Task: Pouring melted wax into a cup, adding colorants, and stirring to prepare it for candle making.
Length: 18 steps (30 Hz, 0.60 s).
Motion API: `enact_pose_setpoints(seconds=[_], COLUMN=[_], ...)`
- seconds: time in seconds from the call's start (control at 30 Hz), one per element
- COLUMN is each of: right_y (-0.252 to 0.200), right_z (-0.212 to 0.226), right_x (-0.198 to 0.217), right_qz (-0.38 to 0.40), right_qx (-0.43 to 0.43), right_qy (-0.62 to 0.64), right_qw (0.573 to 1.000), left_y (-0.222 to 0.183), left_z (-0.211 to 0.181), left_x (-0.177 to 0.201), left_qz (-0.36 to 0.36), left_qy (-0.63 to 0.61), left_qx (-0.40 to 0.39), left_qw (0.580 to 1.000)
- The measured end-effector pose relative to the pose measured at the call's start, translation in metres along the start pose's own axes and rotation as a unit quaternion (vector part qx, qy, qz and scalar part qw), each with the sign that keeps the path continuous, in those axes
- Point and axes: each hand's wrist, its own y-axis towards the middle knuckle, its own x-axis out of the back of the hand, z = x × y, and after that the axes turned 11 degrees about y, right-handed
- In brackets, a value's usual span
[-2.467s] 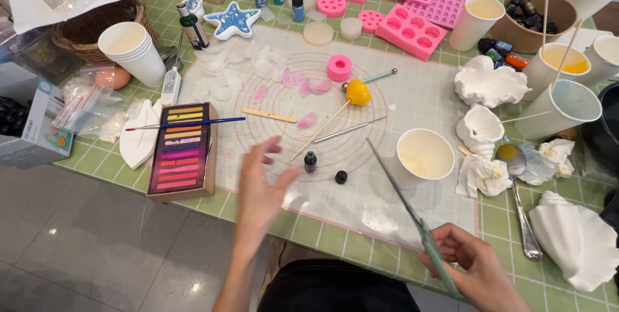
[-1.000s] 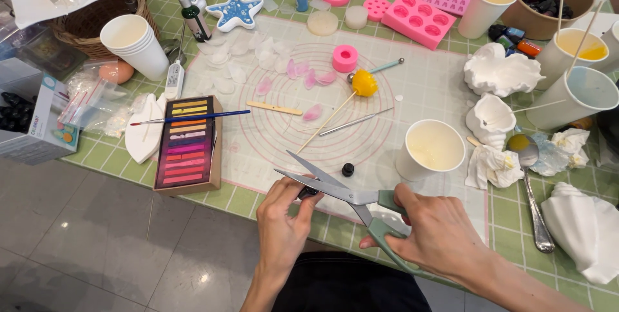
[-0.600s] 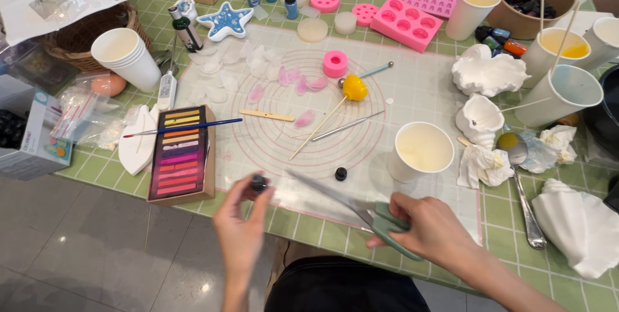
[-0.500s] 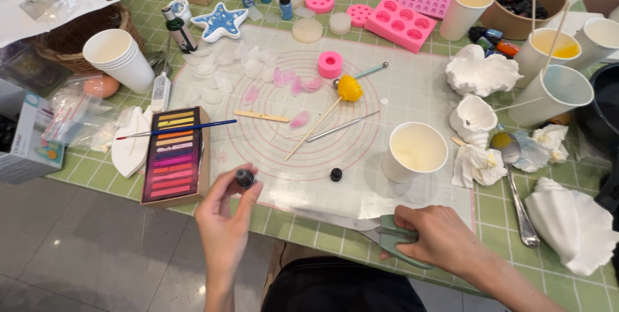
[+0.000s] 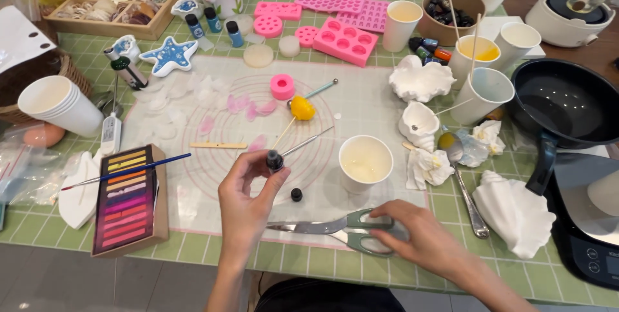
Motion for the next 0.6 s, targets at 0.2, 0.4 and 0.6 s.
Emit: enact_pose_setpoints(seconds=[0.2,0.4,0.6], right_y=[-0.007,0.029,0.064], right_z=[-0.030,-0.025,-0.027], right_x=[0.014,0.009,-0.002], right_qz=[-0.139,-0.193,-0.141], right_qx=[-0.135,0.021,0.026], right_qy=[0.050,0.178,0.155], right_qw=[0.980,0.965,0.977], left_y=[0.030,0.048,0.057], left_z=[-0.005,-0.014,-0.006], left_x=[-0.019,-0.035,-0.044], left_qz=[0.070,0.133,0.167], left_qy=[0.041,0.082,0.120], left_qx=[-0.056,-0.092,-0.128], left_qw=[0.995,0.984,0.970])
